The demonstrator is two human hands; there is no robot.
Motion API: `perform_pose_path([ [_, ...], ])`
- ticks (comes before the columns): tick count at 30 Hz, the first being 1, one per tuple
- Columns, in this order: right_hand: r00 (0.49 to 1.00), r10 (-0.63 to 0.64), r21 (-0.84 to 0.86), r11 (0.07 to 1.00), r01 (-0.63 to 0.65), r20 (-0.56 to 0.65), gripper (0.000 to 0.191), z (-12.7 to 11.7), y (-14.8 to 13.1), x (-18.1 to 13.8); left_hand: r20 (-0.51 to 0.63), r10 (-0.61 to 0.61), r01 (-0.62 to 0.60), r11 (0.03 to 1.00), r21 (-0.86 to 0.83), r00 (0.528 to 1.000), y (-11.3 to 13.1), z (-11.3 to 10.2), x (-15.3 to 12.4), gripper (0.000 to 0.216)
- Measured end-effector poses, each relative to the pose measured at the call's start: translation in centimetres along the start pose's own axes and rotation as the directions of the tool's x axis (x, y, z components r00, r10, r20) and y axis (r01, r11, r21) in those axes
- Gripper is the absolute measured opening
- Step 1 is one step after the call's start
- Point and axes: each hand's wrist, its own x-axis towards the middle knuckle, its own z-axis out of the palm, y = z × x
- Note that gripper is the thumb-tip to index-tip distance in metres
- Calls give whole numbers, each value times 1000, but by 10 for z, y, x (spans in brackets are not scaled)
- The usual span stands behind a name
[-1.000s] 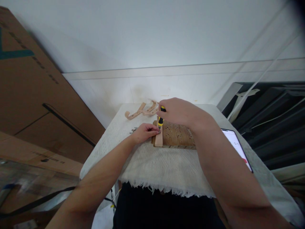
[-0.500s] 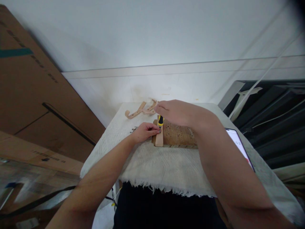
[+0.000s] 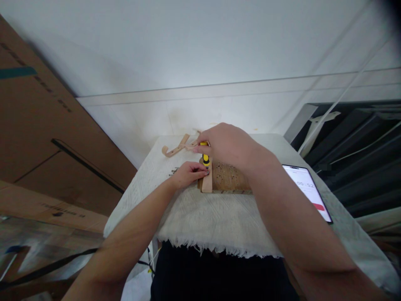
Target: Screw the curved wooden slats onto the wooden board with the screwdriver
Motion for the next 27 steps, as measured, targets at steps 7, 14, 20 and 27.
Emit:
perform_pose_path([
  [7,990,-33,-20,999,36,138,29,-8,-9,-8,10,-33,34,999,-18,999,-1,-1,0,37],
  [14,998,-12,-45,999,15,65,26,-7,-9,-9,17,-36,37,999,-19,999,-1,-1,0,35],
  [20,999,-42,5,999,42,17,31,-3,-7,-4,-72,-12,15,999,44,997,-5,-2,1,32],
  [27,999,21,18,1000,-21,-31,38,6,4,3,-70,22,-15,995,99,997,-5,-3,1,28],
])
